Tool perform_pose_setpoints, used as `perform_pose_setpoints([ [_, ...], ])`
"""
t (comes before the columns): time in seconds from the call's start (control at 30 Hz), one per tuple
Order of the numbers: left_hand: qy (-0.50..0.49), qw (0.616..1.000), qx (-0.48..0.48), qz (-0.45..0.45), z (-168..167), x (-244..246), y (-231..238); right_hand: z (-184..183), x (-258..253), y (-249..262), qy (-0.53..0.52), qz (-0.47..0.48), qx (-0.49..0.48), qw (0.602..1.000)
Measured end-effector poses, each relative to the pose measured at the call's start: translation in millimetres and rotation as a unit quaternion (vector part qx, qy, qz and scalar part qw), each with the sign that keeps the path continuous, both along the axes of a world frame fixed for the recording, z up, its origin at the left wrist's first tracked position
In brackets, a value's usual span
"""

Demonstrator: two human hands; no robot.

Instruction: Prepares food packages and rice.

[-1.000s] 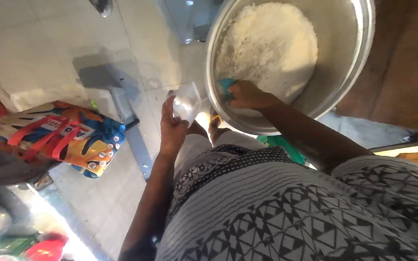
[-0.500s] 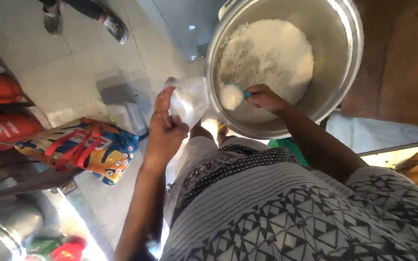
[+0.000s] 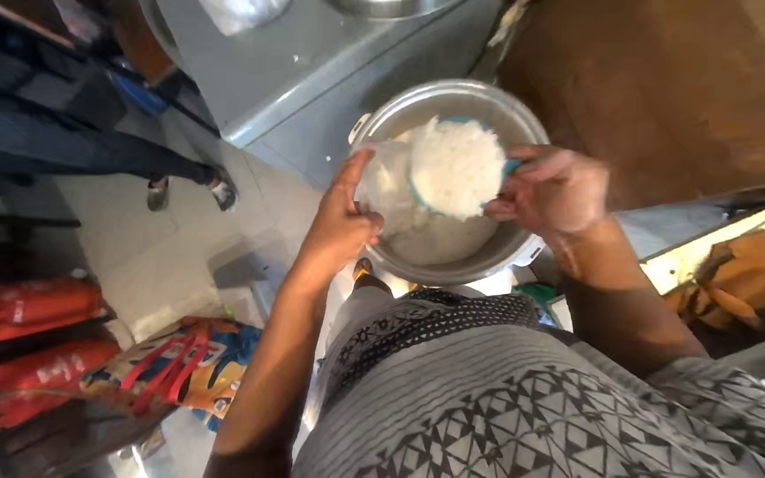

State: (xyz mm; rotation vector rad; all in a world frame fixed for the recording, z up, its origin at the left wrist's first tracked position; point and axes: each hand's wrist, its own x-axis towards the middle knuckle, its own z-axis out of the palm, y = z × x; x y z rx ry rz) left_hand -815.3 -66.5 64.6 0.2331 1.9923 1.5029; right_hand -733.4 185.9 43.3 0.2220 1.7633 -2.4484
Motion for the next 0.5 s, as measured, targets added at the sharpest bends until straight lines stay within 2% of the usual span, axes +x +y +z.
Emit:
perform_pose_setpoints([
  [0.13,-0.046,0.998,-0.007,-0.038,-12,3,28,-10,-5,5,-0.068,0.085,0.118,0.987],
  [0.2,-0.059,0.997,-0.021,-0.047,-19,10,34,-13,-1,3,-0.123,0.079,0.208,0.967],
  [0.27,-0.061,0.995,-0.052,-0.058,-26,25,37,-13,9,1,-0.119,0.073,0.311,0.94],
  [0.33,-0.023,0.994,-0.074,-0.079,-40,36,45,-12,17,-6,-0.056,0.082,0.468,0.878],
  [0.4,0.055,0.986,-0.117,-0.107,-51,42,53,-13,20,-14,-0.006,0.105,0.616,0.781],
  [0.47,0.138,0.968,-0.165,-0.128,-56,49,58,-15,23,-25,0.009,0.129,0.698,0.704],
  [0.5,0.178,0.956,-0.189,-0.137,-60,51,60,-16,23,-31,-0.001,0.148,0.719,0.679],
])
